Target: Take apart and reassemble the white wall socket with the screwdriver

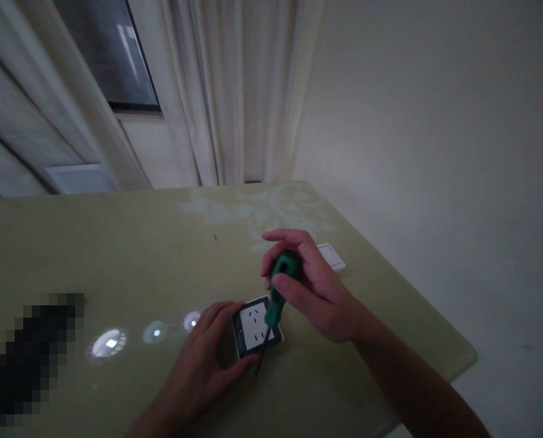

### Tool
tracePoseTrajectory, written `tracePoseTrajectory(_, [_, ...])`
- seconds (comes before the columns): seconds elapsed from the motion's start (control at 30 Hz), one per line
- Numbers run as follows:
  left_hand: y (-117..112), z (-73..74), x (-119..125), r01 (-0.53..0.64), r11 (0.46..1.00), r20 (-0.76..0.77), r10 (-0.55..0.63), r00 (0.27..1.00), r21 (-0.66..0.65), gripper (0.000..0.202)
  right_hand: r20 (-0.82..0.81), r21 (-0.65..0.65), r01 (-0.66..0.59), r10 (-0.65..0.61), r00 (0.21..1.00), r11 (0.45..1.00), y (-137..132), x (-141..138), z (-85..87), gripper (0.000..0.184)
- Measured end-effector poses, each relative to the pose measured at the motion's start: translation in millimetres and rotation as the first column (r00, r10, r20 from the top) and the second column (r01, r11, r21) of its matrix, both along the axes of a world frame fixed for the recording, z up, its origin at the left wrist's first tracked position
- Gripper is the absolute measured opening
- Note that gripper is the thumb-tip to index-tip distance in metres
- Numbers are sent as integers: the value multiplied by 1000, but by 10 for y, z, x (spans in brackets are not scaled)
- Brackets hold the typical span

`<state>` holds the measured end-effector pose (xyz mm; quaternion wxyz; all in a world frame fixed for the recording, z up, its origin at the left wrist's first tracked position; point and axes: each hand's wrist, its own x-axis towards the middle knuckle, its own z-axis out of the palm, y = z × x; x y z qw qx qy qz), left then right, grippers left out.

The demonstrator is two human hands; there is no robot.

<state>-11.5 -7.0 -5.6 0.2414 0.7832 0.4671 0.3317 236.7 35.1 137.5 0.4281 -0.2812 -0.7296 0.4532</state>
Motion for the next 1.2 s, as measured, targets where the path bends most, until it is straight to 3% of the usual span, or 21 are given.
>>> tracePoseTrajectory(0.1, [-2,-38,-4,-19,999,11,19,1000,26,71,82,161,1,-14,997,987,148,-199,113,40])
tracePoseTrajectory(0.3, [-16,-65,-35,-27,999,14,27,1000,18,77,146,301,-10,-36,989,954,329,-385,9,32])
tracePoseTrajectory(0.73, [-37,-54,-38,-40,999,8,40,999,25,71,180,243,-68,24,983,968,373,-415,-50,32])
tracePoseTrajectory(1.2, [-34,-69,-41,-33,999,-1,33,999,-42,69,216,280,-100,39,976,955,359,-446,-71,31])
